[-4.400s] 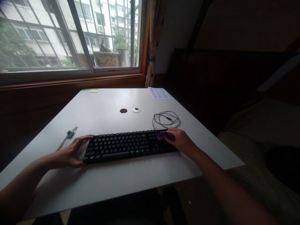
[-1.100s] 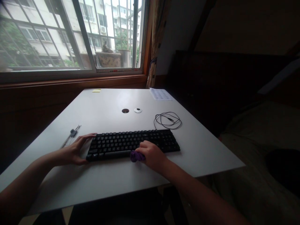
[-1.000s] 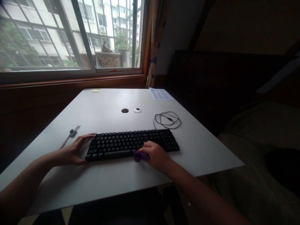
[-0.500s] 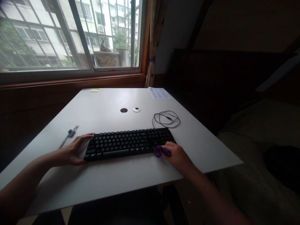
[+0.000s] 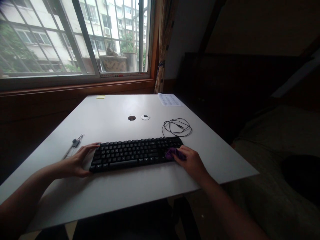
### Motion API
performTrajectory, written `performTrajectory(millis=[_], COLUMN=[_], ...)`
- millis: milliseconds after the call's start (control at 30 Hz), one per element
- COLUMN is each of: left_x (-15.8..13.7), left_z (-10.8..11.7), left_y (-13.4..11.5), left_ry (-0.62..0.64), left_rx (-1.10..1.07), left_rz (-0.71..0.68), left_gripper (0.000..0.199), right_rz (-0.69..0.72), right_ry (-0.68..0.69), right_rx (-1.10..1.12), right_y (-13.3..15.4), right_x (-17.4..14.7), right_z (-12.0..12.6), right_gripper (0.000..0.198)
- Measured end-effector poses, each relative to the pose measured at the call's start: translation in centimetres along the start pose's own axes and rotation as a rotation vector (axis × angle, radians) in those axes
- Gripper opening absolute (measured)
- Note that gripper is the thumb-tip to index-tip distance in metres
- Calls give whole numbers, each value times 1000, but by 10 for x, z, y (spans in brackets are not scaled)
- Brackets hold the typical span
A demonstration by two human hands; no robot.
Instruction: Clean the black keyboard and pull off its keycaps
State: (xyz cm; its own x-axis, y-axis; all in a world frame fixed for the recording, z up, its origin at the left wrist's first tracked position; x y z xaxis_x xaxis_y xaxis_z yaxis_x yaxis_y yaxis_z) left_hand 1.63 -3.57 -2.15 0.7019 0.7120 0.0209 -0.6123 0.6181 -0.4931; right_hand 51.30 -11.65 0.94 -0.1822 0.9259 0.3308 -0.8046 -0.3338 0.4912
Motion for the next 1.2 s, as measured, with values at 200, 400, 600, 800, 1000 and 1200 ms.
performTrajectory(millis=[200,400,600,800,1000,1200], left_x=[0,0,1,1,1,0], left_z=[1,1,1,1,-1,-1], left_y=[1,0,0,0,3,2], left_ry=[-14,6,-9,-2,7,4], left_rx=[6,2,2,8,19,6], left_rz=[-15,-15,-9,-4,-8,10], left_gripper=[98,99,98,96,97,98], right_rz=[170,320,245,130,6,-97], right_ry=[68,180,204,152,93,21], right_rx=[84,83,11,-81,-147,-215], right_y=[42,81,61,14,-24,-62], right_x=[24,36,30,10,-12,-25], right_z=[-36,-68,-58,-27,3,23], right_gripper=[7,15,20,16,14,15])
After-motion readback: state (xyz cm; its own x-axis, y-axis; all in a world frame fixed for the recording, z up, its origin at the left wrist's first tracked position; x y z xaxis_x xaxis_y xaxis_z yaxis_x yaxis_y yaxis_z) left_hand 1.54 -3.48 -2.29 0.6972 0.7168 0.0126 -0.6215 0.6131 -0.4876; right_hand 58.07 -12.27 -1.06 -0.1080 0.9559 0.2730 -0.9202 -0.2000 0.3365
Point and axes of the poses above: each hand's wrist, its own x-axis towards the middle knuckle, its own z-axis out of the back of the hand, y = z × x, the point moved 2 cm from there along x, towards the middle knuckle, and after that the axes turned 5 degrees about y, right-handed, at the moved point
